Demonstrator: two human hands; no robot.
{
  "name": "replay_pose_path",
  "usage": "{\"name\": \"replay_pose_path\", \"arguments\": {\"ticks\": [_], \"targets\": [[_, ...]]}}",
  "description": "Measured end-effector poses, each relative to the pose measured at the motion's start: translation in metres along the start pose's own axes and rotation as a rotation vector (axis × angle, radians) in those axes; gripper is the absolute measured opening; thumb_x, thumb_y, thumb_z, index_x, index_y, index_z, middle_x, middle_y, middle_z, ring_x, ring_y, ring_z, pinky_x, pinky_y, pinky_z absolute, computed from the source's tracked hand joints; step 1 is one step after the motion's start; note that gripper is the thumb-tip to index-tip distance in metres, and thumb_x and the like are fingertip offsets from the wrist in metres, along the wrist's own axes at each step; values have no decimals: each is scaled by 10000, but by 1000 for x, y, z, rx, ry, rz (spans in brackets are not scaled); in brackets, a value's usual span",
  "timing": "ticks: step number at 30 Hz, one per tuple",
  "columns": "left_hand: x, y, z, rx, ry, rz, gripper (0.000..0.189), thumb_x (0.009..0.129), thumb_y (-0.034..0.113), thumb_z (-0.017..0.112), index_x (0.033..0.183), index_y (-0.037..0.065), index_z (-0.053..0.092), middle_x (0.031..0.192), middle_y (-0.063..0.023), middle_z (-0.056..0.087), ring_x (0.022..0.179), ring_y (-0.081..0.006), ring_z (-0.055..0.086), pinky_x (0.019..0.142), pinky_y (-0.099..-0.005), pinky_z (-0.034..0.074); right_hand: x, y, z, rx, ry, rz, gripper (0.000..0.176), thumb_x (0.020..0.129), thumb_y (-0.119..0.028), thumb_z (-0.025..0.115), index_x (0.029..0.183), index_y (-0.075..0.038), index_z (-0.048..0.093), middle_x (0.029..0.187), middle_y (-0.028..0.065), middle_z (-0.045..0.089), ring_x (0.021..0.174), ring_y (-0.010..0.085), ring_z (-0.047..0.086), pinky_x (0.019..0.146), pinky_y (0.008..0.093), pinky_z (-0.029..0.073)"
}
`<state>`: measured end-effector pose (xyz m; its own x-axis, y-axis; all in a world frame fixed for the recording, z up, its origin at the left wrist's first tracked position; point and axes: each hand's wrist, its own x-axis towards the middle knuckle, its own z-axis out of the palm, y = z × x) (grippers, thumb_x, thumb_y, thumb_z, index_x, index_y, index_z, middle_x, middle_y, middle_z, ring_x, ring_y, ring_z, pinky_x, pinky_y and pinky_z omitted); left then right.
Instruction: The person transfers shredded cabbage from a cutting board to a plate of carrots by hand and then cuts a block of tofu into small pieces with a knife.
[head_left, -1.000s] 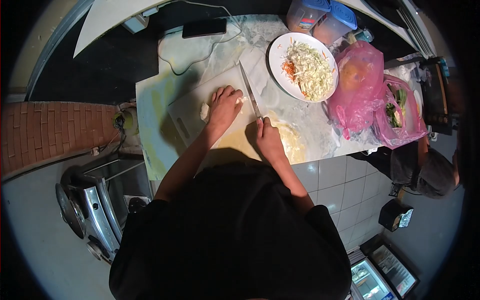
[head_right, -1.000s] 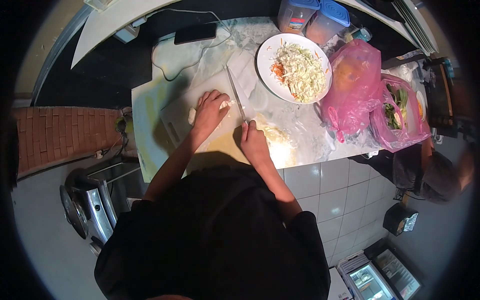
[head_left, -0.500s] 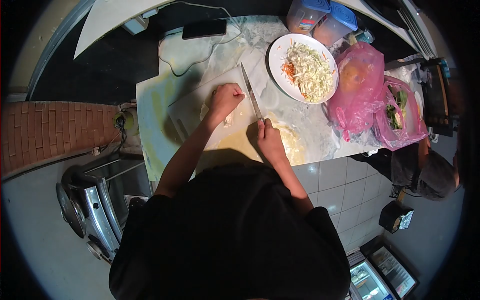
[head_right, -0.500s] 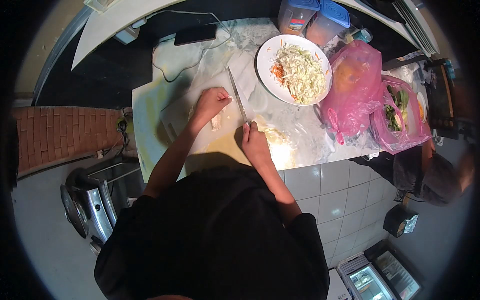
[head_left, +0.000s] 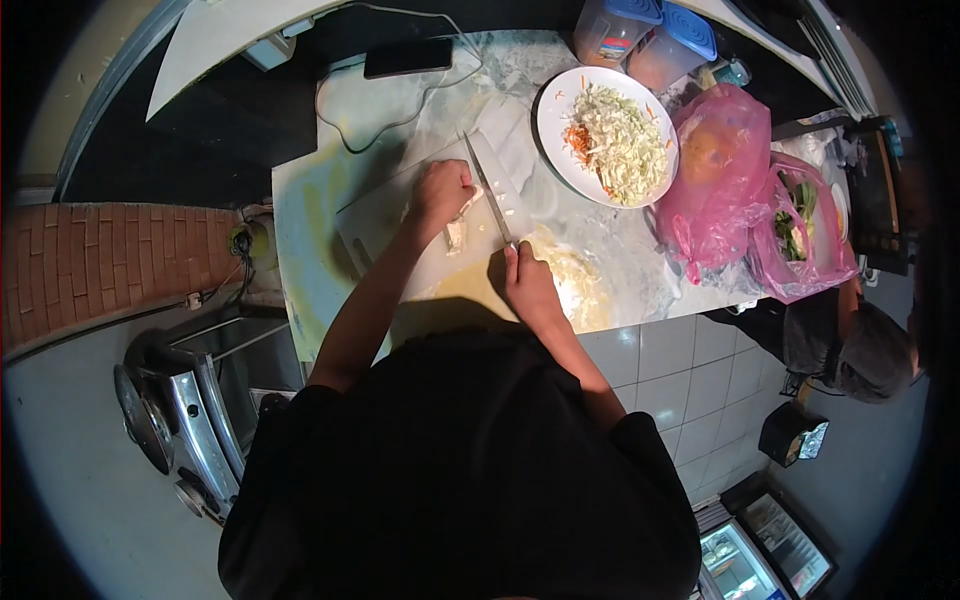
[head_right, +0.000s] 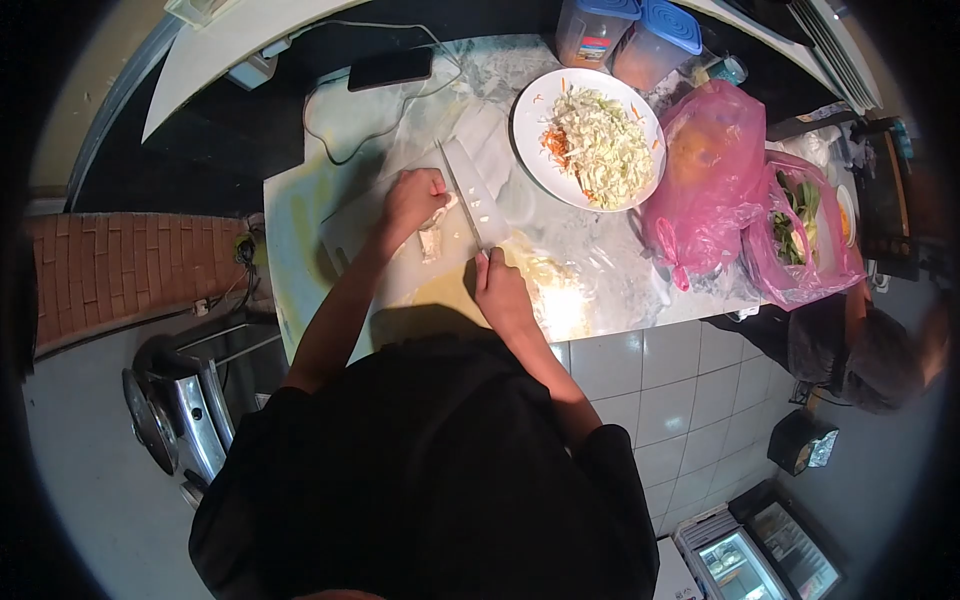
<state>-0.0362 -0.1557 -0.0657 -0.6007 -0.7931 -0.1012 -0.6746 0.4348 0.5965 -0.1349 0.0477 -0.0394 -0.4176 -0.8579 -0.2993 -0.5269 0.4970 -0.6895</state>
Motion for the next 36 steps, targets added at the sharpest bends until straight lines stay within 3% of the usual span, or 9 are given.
{"name": "replay_pose_path", "arguments": {"ticks": [10,12,19,21,27,30,31,34,36], "targets": [[-21,13,11,-105,119,9,78,772,65,705,834,17,710,784,-163,700,732,-328,694,680,-406,545,0,-5,1,-125,-12,-20,342,1044,-300,397,968,25,471,679,317,617,646,500,628,553,563,509],[-22,20,10,-57,101,-6,55,807,67,647,813,41,695,894,-183,671,846,-389,653,776,-473,522,-1,-5,2,-148,-15,-22,338,1045,-300,393,970,21,466,681,313,621,642,497,630,548,560,512],[-29,25,13,-63,135,-10,53,801,39,639,765,10,664,867,-179,655,827,-394,646,761,-480,514,0,-11,16,-252,14,8,316,1041,-296,398,999,15,439,672,295,631,632,477,643,547,546,524],[-29,21,17,-90,227,62,29,751,-34,662,749,-19,638,819,-168,643,714,-354,644,662,-407,504,5,-12,17,-292,12,10,311,1039,-294,399,1010,13,435,678,275,646,643,452,664,551,529,542],[-34,12,19,-322,205,20,50,757,-39,678,760,-33,629,770,-148,620,666,-271,639,639,-356,495,23,-12,20,-252,22,-30,321,1035,-294,403,1022,24,445,697,293,648,662,462,664,571,536,538],[-33,11,20,-257,228,42,43,767,-39,675,763,-37,632,774,-147,625,663,-269,641,642,-355,500,27,-8,10,-154,-5,-51,344,1036,-292,398,1021,45,463,706,319,635,688,492,650,601,563,526],[-33,12,20,-257,233,42,43,767,-39,675,763,-37,632,774,-147,625,663,-269,641,642,-355,500,25,-5,5,-116,-41,-53,353,1037,-293,395,1019,51,469,710,332,628,698,506,640,613,575,518],[-34,13,20,-299,203,3,30,756,-27,664,748,-17,636,823,-170,622,781,-387,638,697,-447,500,11,-12,-12,-80,-84,-42,356,1040,-292,388,993,48,482,711,354,610,705,531,621,625,593,505],[-34,11,21,-226,233,26,48,780,-27,675,759,-44,635,788,-151,634,681,-277,655,651,-357,509,4,-16,-19,-93,-56,-39,343,1042,-283,389,977,40,486,703,353,608,699,529,622,613,590,504]]}}
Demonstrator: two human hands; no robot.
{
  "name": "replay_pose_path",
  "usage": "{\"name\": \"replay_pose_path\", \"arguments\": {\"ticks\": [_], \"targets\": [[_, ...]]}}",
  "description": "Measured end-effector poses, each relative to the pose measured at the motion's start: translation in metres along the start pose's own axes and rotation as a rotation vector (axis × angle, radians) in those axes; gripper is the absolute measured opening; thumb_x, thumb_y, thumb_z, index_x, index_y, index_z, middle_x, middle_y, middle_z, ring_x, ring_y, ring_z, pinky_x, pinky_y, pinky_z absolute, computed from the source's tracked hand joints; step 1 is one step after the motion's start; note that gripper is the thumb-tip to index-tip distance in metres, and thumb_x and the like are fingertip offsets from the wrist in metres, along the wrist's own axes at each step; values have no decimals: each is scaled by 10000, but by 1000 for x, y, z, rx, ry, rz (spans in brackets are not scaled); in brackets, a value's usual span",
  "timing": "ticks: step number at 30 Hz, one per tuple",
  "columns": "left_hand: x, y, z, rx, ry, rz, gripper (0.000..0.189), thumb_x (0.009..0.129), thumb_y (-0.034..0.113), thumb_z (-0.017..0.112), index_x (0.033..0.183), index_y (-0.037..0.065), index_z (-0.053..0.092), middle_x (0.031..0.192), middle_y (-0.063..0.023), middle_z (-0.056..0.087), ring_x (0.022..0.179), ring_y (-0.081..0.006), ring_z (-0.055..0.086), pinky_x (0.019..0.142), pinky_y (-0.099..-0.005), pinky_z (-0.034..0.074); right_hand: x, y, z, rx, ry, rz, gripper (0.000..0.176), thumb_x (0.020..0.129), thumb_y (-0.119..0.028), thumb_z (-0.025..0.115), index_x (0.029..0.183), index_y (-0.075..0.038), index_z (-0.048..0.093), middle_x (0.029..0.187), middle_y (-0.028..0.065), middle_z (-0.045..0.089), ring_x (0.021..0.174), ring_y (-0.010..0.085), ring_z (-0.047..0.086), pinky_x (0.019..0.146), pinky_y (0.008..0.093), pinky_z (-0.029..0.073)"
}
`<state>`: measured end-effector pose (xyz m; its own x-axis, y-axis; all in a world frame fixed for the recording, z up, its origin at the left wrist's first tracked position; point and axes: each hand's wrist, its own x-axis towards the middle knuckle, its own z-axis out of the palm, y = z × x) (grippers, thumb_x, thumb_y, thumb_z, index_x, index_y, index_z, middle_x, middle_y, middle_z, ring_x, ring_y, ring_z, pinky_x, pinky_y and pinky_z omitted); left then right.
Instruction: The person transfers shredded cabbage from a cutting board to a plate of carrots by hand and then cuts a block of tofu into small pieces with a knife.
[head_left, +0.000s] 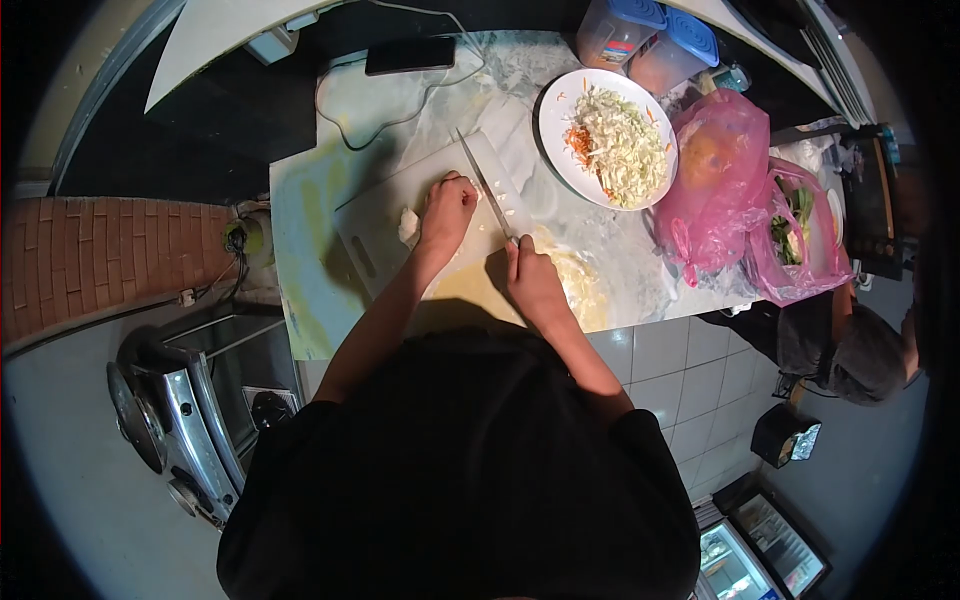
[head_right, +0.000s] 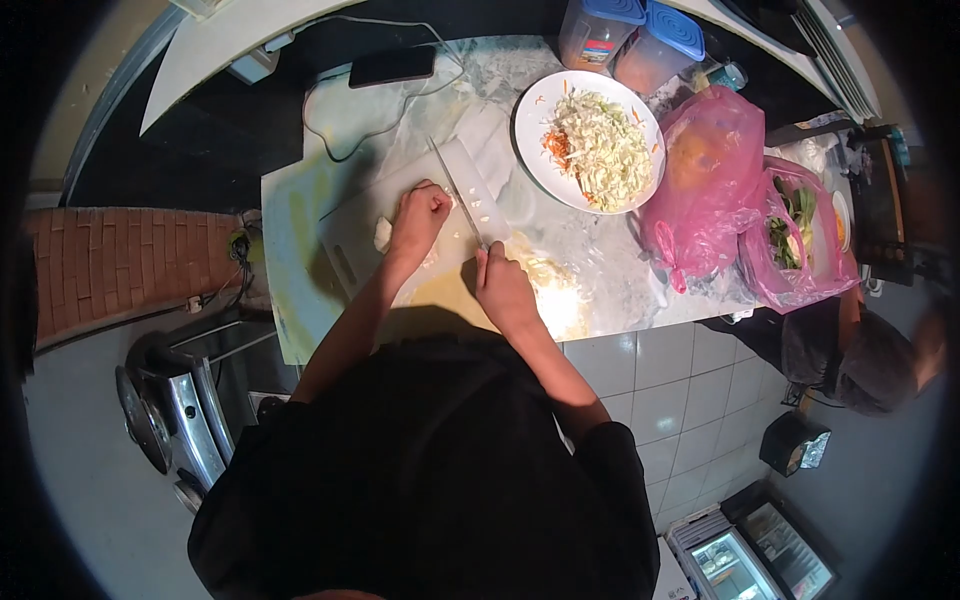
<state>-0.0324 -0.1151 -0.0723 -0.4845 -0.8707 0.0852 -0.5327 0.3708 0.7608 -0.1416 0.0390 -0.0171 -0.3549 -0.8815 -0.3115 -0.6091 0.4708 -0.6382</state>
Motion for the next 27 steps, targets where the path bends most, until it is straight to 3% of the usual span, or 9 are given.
{"name": "replay_pose_path", "arguments": {"ticks": [4,10,12,13,15,18,22,25,27], "targets": [[-2,2,0,12,13,3,45,784,-24,675,768,-40,636,790,-154,638,680,-280,658,651,-356,514,0,1,0,7,28,25,336,1042,-276,395,960,35,488,697,351,605,688,530,618,600,587,501],[0,14,-15,-109,-46,-79,159,791,-56,643,941,-9,616,846,-165,650,765,-317,663,712,-370,527,0,6,2,45,75,45,327,1045,-263,415,974,44,504,672,331,592,668,529,590,575,583,451],[7,14,-23,38,-53,105,246,780,-74,634,1010,10,608,942,-164,647,888,-334,653,772,-387,525,-1,11,4,53,65,55,348,1040,-277,410,992,53,511,690,344,606,685,528,613,591,584,490],[11,11,-25,38,-54,103,246,780,-74,634,1010,10,608,942,-164,647,888,-334,653,772,-387,525,-2,12,6,54,63,55,348,1040,-277,410,992,53,511,690,344,606,685,528,613,591,584,490],[23,6,-28,-20,-228,243,263,770,-71,640,1017,20,630,992,-159,631,965,-343,632,800,-409,517,-4,13,7,88,69,43,355,1039,-279,413,991,57,519,692,344,605,689,530,611,598,581,488],[33,1,-28,52,-347,385,257,771,-43,667,1021,12,648,965,-155,632,923,-349,642,789,-420,516,-5,13,11,96,51,53,359,1038,-280,416,988,59,521,697,348,604,691,532,609,605,580,488],[32,1,-25,95,-398,305,226,761,-7,700,984,2,664,955,-160,638,883,-339,652,787,-413,517,-3,14,19,137,68,46,363,1039,-279,413,987,64,520,703,354,601,690,536,606,610,582,488],[22,2,-20,187,-324,245,198,757,21,727,945,-15,675,916,-159,648,819,-328,660,758,-412,521,-2,11,20,126,72,63,364,1039,-285,412,973,59,512,709,358,601,693,538,606,605,585,490],[14,2,-15,99,-167,174,149,761,30,735,889,-27,683,860,-164,646,772,-329,657,718,-413,521,-2,7,21,93,68,77,362,1041,-290,408,961,52,494,708,359,602,687,538,607,595,589,492]]}}
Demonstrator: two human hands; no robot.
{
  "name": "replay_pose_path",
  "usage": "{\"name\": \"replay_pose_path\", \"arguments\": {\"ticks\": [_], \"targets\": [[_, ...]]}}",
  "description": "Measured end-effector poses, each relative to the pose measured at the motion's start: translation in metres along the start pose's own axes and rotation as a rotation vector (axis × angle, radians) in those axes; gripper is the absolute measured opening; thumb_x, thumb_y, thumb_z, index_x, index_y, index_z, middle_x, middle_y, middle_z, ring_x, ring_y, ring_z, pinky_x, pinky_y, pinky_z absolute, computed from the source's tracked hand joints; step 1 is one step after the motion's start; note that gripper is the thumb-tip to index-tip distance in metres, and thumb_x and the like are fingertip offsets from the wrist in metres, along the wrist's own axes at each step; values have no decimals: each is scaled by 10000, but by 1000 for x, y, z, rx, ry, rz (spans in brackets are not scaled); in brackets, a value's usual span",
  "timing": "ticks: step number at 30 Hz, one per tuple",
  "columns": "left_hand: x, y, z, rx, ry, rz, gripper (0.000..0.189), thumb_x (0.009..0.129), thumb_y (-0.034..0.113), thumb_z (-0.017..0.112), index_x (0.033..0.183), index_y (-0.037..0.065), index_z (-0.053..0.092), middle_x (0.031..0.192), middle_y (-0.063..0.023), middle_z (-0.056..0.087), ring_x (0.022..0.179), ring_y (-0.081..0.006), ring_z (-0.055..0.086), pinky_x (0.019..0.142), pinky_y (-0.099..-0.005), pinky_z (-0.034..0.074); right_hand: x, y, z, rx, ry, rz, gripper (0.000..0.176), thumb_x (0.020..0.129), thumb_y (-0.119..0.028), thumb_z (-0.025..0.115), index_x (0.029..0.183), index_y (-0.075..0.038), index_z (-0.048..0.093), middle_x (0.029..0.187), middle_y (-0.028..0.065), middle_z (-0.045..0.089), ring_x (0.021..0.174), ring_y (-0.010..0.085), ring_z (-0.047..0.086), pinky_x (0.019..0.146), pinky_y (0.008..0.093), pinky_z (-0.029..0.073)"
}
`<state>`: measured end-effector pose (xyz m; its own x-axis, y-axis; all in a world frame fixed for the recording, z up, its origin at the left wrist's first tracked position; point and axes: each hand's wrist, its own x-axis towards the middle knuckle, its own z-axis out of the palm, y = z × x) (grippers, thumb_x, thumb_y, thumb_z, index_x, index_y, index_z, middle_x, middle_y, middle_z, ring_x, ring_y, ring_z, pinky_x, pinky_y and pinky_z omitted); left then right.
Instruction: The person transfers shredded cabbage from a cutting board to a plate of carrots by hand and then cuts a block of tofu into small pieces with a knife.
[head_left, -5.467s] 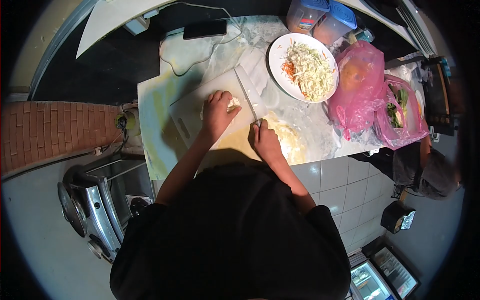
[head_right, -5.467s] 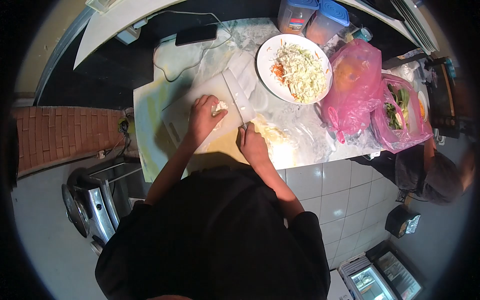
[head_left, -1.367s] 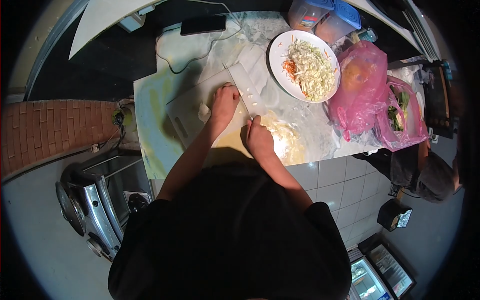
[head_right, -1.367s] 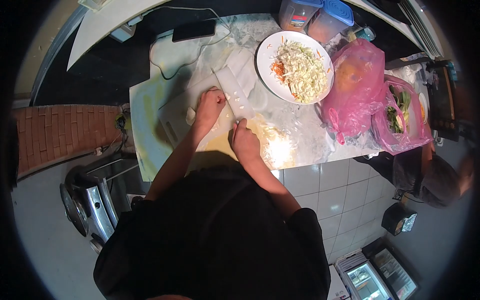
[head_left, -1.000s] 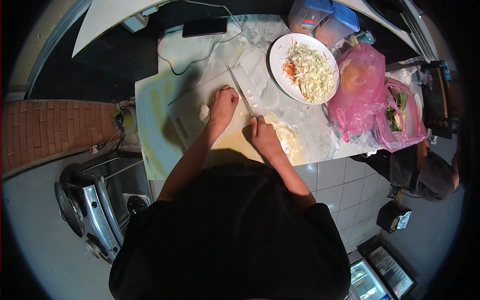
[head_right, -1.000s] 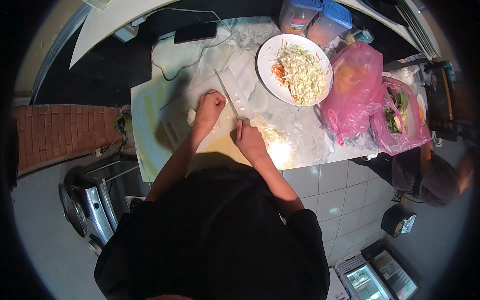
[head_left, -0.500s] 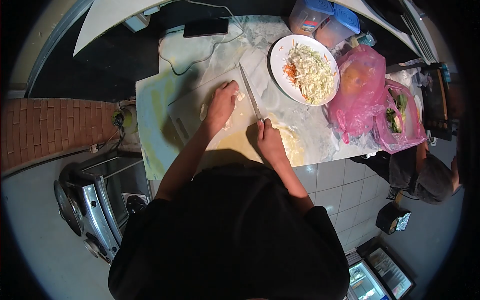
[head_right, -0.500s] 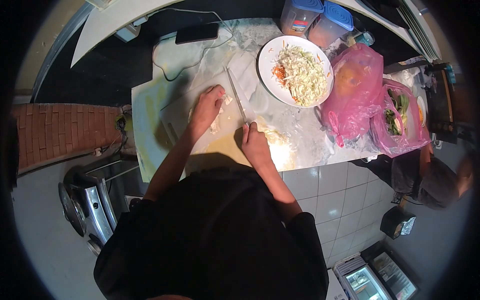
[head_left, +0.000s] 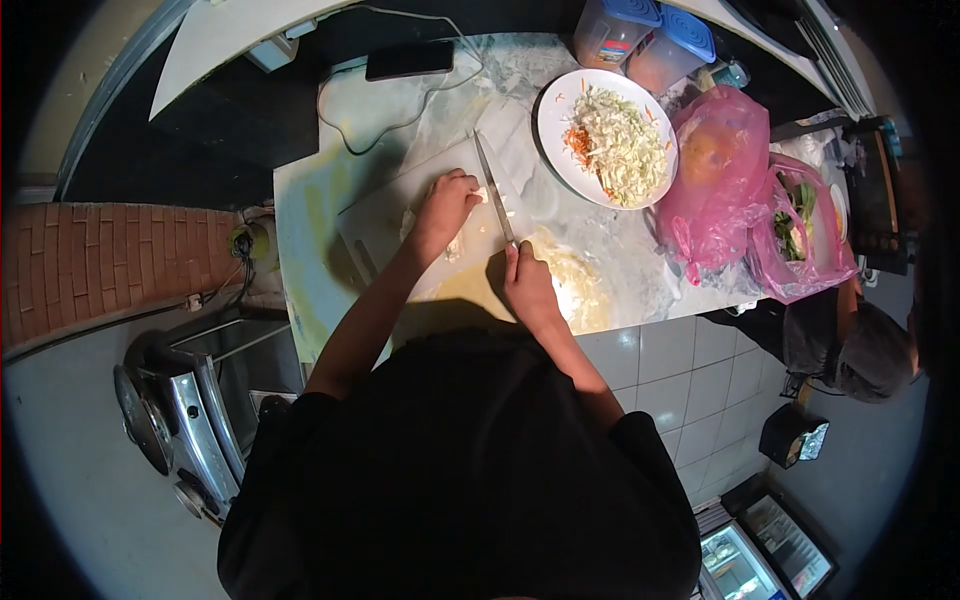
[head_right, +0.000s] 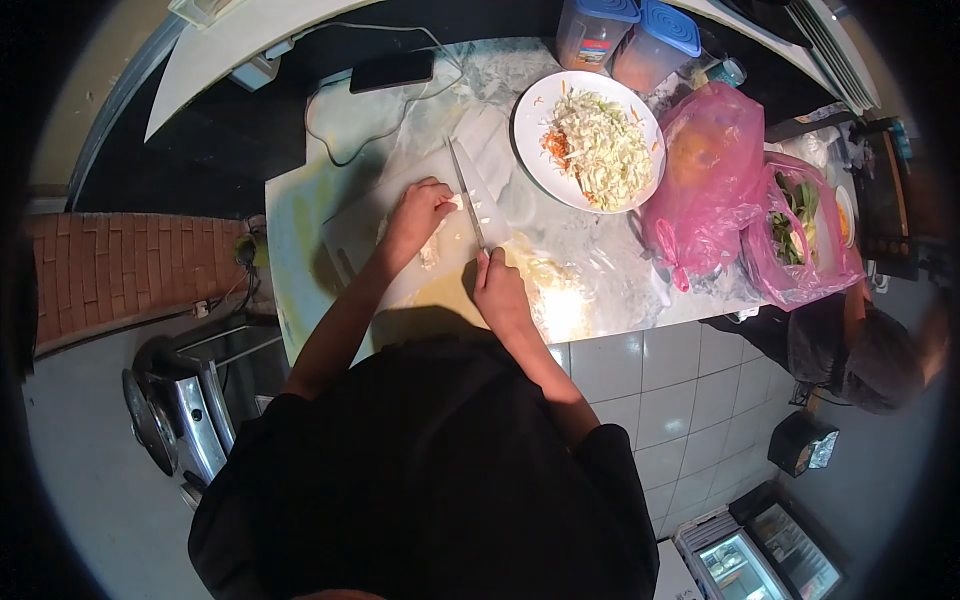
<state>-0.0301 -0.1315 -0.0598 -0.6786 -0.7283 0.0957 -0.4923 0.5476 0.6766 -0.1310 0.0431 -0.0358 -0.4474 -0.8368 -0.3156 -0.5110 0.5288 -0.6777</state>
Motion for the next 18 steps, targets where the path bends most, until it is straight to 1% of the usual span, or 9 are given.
{"name": "replay_pose_path", "arguments": {"ticks": [1,3,7,9,13,15,16,18], "targets": [[-1,0,2,0,1,-2,149,761,30,735,889,-27,683,860,-164,646,772,-329,657,718,-413,521,0,0,1,-1,-2,-1,362,1041,-290,408,961,52,494,708,359,602,687,538,607,595,589,492],[-3,1,4,-84,9,-96,106,778,44,719,851,-19,675,902,-179,642,853,-393,634,756,-464,508,-1,1,4,-32,8,-25,357,1043,-293,400,958,45,476,700,354,604,677,536,609,584,588,497],[-6,6,6,-154,45,-142,105,767,22,726,840,-30,671,902,-182,643,845,-394,634,741,-455,503,-1,-1,6,-72,4,-45,352,1046,-289,392,959,44,465,692,351,602,669,538,607,581,586,500],[-8,7,8,-110,117,-85,120,771,15,734,855,-45,674,825,-176,630,733,-333,644,674,-394,508,-3,-2,7,-93,-10,-35,349,1046,-292,387,966,39,460,696,344,611,669,528,618,576,578,508],[-9,7,11,-106,113,-89,118,770,14,735,845,-48,667,825,-178,624,724,-337,636,665,-402,498,0,-3,14,-181,4,-8,343,1044,-291,385,974,37,456,704,333,623,665,510,633,571,567,518],[-9,9,10,-93,130,-83,117,776,17,735,840,-49,662,823,-177,620,715,-342,628,659,-404,493,5,-5,18,-183,23,-14,344,1044,-300,387,1021,37,449,690,344,608,665,530,616,582,583,504],[-8,10,9,-92,131,-79,117,776,17,735,840,-49,662,823,-177,620,715,-342,628,659,-404,493,9,-6,19,-182,27,-14,344,1044,-300,387,1021,37,449,690,344,608,665,530,616,582,583,504],[-11,13,9,-137,106,-150,77,787,8,708,811,-43,656,860,-198,624,810,-409,621,720,-464,480,14,-8,21,-183,68,-64,349,1044,-295,384,999,44,454,686,346,605,660,527,616,578,579,505]]}}
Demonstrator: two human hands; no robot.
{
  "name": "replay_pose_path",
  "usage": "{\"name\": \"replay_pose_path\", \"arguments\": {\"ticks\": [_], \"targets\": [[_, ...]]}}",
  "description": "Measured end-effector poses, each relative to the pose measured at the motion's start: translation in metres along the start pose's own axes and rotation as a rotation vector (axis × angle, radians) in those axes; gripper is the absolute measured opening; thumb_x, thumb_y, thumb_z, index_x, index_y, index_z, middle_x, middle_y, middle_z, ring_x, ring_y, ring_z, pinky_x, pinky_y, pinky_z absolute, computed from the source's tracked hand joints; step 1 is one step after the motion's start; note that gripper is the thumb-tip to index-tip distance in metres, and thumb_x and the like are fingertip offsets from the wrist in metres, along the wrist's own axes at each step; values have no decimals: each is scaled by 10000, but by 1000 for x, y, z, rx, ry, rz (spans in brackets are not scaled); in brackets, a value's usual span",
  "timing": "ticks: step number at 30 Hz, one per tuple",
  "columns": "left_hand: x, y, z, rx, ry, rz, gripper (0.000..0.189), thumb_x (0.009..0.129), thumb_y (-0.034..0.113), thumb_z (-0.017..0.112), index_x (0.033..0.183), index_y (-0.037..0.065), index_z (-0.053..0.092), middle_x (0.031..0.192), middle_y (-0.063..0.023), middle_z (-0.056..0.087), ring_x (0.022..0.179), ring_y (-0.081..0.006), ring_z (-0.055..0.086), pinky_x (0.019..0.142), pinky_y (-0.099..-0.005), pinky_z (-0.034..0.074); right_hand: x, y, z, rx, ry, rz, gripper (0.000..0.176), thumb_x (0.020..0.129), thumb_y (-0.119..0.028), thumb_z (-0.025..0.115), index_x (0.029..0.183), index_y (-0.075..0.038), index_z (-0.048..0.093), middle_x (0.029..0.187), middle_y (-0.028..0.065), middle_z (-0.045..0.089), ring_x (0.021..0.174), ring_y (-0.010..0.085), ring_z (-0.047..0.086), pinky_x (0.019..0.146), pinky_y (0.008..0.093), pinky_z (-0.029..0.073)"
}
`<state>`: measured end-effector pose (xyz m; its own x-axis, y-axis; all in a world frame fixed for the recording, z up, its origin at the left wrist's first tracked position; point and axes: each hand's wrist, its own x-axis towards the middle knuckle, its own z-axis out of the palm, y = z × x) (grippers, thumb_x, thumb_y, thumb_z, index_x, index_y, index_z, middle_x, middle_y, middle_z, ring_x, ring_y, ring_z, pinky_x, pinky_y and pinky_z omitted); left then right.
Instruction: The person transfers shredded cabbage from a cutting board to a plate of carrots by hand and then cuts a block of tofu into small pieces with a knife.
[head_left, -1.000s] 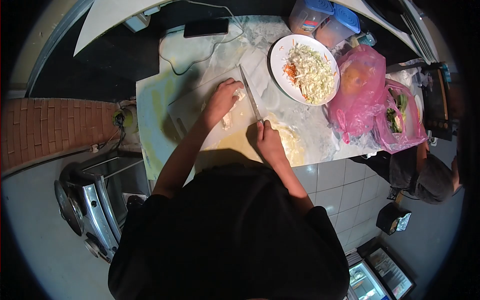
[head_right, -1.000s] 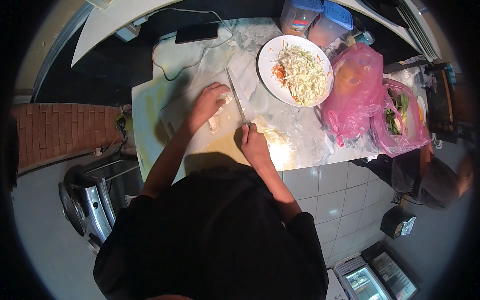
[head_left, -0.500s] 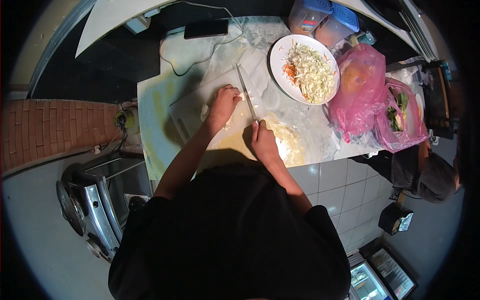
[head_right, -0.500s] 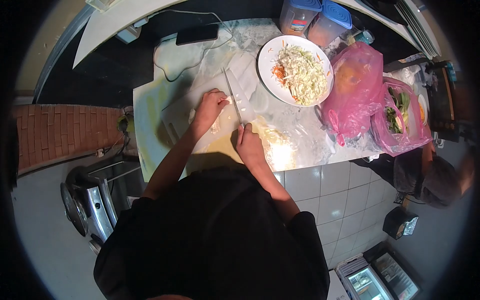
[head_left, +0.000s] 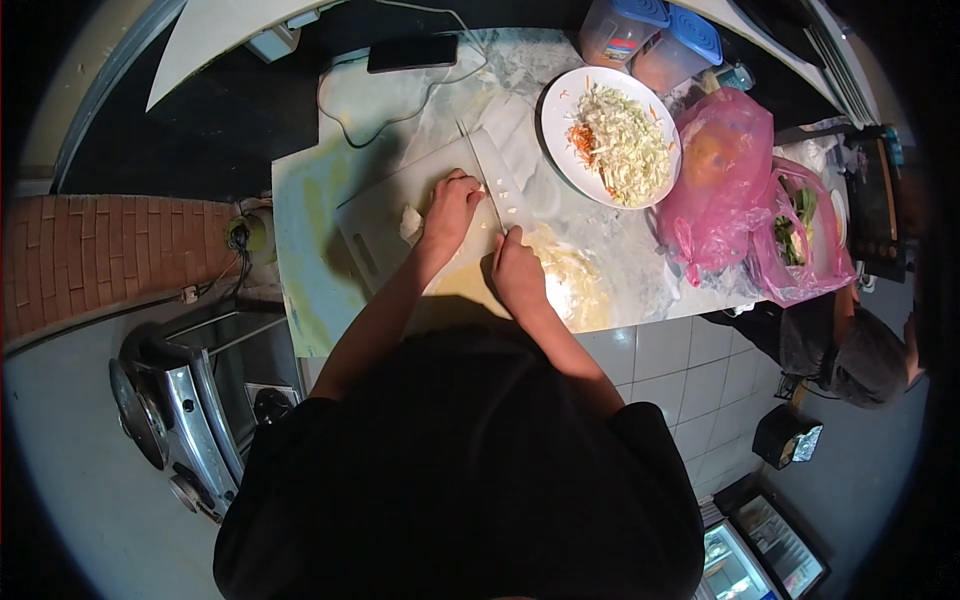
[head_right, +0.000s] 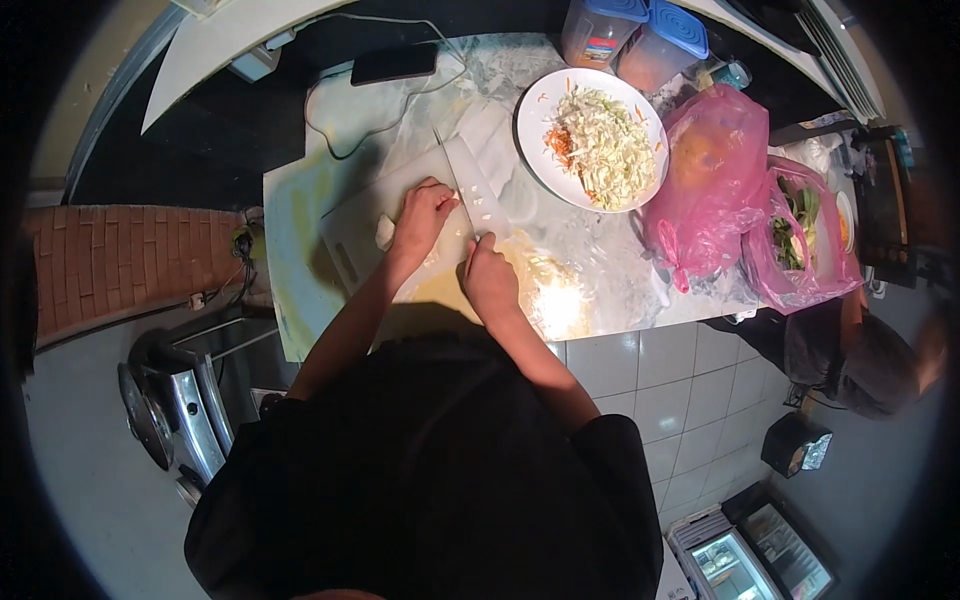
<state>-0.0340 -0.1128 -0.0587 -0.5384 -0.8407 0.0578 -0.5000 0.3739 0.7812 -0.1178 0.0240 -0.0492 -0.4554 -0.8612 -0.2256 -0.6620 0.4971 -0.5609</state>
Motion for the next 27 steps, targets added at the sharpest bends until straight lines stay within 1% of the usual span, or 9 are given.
{"name": "replay_pose_path", "arguments": {"ticks": [3,7,9,12,25,27], "targets": [[0,0,-1,-33,9,-4,80,789,9,707,823,-46,660,856,-203,620,804,-408,621,718,-458,483,12,0,-4,68,-11,-12,340,1042,-282,393,984,47,460,687,348,602,654,529,611,574,577,502],[1,-4,1,-52,15,-32,86,786,10,712,831,-48,669,841,-209,619,789,-408,622,710,-449,487,4,3,-5,74,1,-20,329,1041,-266,401,975,50,465,679,350,596,651,533,604,574,578,495],[1,-7,2,-35,33,5,144,788,36,750,861,-60,672,826,-189,648,724,-321,660,672,-373,509,-1,4,-7,113,-43,-6,320,1041,-258,403,982,50,465,672,351,592,652,537,598,576,578,489],[1,-7,2,-1,17,-5,142,788,32,752,860,-60,674,829,-184,654,725,-309,664,675,-368,513,-5,4,-7,106,-29,-5,324,1043,-263,397,977,47,464,668,349,591,650,535,598,578,579,487],[-1,-7,2,-10,11,-3,122,795,17,741,878,-53,686,861,-181,664,735,-302,672,680,-364,523,-7,4,-5,75,-49,3,328,1043,-266,395,970,47,462,683,349,599,653,533,603,574,576,492],[-2,-9,3,-35,60,12,90,814,5,714,885,-45,693,862,-181,663,745,-315,672,689,-371,522,-6,3,-4,63,-40,-3,334,1043,-274,390,977,46,461,683,341,607,639,523,612,570,563,506]]}}
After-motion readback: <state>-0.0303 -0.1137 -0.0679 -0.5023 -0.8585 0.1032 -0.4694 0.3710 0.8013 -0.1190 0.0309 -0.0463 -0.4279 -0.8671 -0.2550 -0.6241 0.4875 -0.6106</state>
